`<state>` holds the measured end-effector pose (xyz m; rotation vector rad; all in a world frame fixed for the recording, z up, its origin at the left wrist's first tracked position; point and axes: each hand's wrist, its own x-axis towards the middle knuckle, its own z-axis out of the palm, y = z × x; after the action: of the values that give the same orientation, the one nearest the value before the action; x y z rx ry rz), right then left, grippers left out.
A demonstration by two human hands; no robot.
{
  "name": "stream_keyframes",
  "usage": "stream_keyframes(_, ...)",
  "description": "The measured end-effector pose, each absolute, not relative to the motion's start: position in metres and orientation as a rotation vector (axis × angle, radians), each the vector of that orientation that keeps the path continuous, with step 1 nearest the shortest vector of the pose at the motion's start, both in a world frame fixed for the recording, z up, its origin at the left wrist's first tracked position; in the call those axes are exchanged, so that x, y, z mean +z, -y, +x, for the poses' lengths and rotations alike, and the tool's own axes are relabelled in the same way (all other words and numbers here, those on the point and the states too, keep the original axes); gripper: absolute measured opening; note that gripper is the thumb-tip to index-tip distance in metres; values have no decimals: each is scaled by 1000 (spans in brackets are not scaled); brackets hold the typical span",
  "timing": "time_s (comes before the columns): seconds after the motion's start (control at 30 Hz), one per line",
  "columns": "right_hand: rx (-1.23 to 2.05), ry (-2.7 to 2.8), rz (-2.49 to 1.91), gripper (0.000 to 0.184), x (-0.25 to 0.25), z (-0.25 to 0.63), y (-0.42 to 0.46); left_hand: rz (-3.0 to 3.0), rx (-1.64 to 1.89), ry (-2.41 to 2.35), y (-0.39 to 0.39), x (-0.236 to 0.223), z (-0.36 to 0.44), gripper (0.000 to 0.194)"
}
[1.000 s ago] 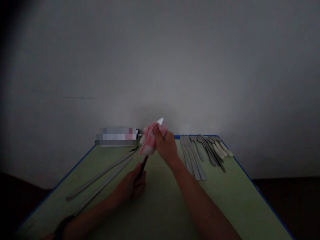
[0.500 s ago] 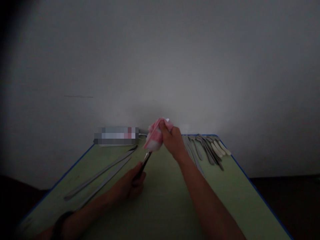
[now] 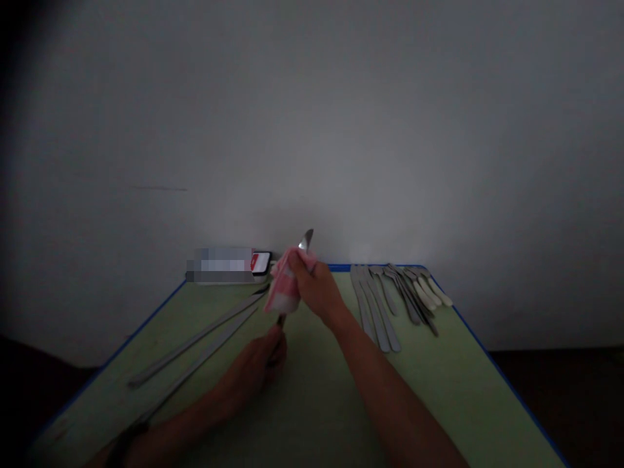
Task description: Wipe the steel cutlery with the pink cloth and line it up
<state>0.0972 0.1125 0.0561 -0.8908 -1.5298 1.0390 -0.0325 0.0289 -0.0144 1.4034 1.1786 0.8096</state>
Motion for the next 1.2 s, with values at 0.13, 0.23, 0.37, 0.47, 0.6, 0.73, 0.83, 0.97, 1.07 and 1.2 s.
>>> stream_keyframes(0.13, 1106, 1486, -842, 25, 60, 106, -116, 1565, 818, -1223, -19, -8, -28, 47)
stream_keyframes(0.23, 1143, 1299, -850, 15, 68, 113, -115, 1568, 817, -1175, -17, -7, -28, 43)
stream_keyframes(0.37, 1195, 1033, -844, 15, 76, 119, -115, 1542, 816, -1002, -20, -9, -31, 42)
stream_keyframes(0.47, 1254, 911, -790, 15, 79, 121, -115, 1592, 709, -948, -19, -5, -35, 38)
stream_keyframes(0.6, 1342, 854, -709, 17, 82, 122, -116, 1715, 604, -984, -14, 6, -40, 34)
stream_keyframes(0.73, 1402, 779, -614, 14, 87, 127, -117, 1764, 568, -900, -14, 11, -40, 35)
stream_keyframes(0.83, 1420, 740, -587, 15, 90, 133, -117, 1769, 515, -852, -17, 10, -39, 35)
stream_keyframes(0.97, 1389, 715, -572, 15, 94, 140, -115, 1826, 491, -828, -17, 5, -37, 37)
stream_keyframes(1.07, 1370, 688, -566, 16, 96, 141, -116, 1869, 528, -860, -17, 3, -36, 37)
stream_keyframes(1.2, 1406, 760, -619, 19, 94, 138, -120, 1836, 600, -925, -20, 1, -36, 34)
